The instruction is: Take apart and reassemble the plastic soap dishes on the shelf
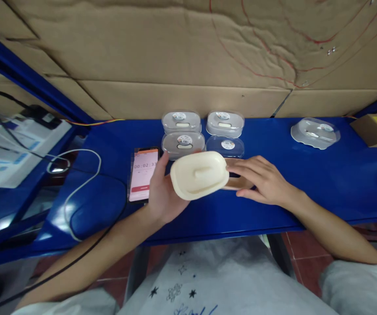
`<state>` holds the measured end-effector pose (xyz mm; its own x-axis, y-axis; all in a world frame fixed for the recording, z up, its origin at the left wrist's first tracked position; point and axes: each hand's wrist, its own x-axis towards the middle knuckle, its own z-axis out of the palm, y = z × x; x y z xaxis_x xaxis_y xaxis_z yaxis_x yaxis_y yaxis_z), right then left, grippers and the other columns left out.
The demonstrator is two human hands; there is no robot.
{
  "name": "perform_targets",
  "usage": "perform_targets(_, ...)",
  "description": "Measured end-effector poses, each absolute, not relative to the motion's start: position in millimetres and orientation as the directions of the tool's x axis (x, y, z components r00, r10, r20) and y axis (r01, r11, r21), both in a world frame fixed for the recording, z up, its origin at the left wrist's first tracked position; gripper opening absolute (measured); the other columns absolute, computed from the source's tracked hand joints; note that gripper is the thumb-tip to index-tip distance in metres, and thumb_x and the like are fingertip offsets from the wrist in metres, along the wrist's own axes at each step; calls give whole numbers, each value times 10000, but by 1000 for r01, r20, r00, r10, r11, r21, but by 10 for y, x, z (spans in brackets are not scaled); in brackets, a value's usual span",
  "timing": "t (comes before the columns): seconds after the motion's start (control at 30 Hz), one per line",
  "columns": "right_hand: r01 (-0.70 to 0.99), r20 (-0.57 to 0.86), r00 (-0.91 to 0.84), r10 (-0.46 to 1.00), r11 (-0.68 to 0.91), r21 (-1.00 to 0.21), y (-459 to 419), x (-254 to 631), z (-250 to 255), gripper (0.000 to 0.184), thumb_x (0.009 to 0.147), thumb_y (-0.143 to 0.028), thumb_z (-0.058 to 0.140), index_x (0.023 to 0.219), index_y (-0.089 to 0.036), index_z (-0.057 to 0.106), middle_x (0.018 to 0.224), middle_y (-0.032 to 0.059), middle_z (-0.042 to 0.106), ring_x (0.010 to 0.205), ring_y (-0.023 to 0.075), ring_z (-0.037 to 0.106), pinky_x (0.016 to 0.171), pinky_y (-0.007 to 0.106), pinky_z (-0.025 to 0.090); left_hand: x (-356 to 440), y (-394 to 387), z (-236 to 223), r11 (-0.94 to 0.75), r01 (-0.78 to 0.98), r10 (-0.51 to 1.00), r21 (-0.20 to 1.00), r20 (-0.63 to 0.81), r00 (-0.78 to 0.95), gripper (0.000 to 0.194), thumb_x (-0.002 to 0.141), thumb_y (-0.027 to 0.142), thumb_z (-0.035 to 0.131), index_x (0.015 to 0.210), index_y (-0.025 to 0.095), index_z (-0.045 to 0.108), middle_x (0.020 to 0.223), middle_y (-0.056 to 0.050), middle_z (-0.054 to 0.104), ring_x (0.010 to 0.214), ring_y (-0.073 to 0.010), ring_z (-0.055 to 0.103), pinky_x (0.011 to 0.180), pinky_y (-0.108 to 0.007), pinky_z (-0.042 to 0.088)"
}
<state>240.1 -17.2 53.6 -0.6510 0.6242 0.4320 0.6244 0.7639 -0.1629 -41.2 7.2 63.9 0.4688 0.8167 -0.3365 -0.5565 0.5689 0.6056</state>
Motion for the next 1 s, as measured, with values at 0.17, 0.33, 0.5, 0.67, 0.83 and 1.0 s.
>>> perform_targets(0.17, 666, 301, -690, 658, 740, -91, -170, 2414, 485, 384, 1026, -466, 675, 1301, -199, 686, 1375, 133, 750, 1246, 314, 716, 1024, 475, 522, -483, 271, 755, 352, -536, 934, 767, -257, 247, 679, 1046, 684, 334, 1273, 193, 743, 1282, -120, 775, 1320, -385, 656, 1039, -579, 582)
perform_targets(0.33, 599, 385, -720, 577, 798, -76, -193, 2395, 546, 214, 1032, -270, 650, 1218, -187, 717, 1200, 93, 818, 1115, 245, 768, 936, 394, 564, -486, 325, 712, 277, -529, 961, 802, -229, 155, 594, 1040, 663, 391, 1216, 232, 759, 1227, -73, 803, 1365, -383, 619, 1063, -572, 574)
perform_targets(0.5, 572, 605, -594, 530, 807, -145, -258, 2454, 683, 249, 949, -214, 758, 1195, -235, 725, 957, 18, 834, 776, 178, 761, 764, 365, 565, -397, 257, 579, 417, -608, 907, 675, -358, 224, 489, 1042, 589, 457, 1152, 226, 766, 1213, -42, 812, 1322, -329, 665, 1072, -479, 593)
perform_targets(0.67, 546, 605, -587, 537, 815, -194, -293, 2456, 717, 309, 968, -199, 740, 1262, -292, 718, 926, -21, 827, 717, 158, 742, 725, 360, 549, -388, 242, 556, 403, -622, 913, 671, -340, 225, 438, 1013, 563, 522, 1159, 228, 763, 1213, -43, 814, 1258, -315, 709, 1041, -463, 609)
perform_targets(0.83, 580, 710, -488, 508, 797, -171, -319, 2440, 721, 466, 969, -229, 749, 1415, -326, 658, 838, -28, 799, 625, 173, 678, 700, 387, 526, -381, 221, 546, 481, -561, 876, 674, -365, 314, 561, 1029, 627, 434, 1225, 215, 761, 1252, -60, 805, 1304, -326, 687, 1054, -459, 596)
perform_targets(1.0, 568, 668, -601, 438, 823, -29, -383, 2350, 558, 693, 963, -247, 782, 1584, -362, 496, 997, -52, 831, 806, 170, 724, 818, 383, 511, -298, 27, 454, 685, -407, 710, 604, -430, 558, 643, 954, 742, 513, 1175, 206, 794, 1120, -102, 835, 1236, -397, 726, 1025, -528, 590)
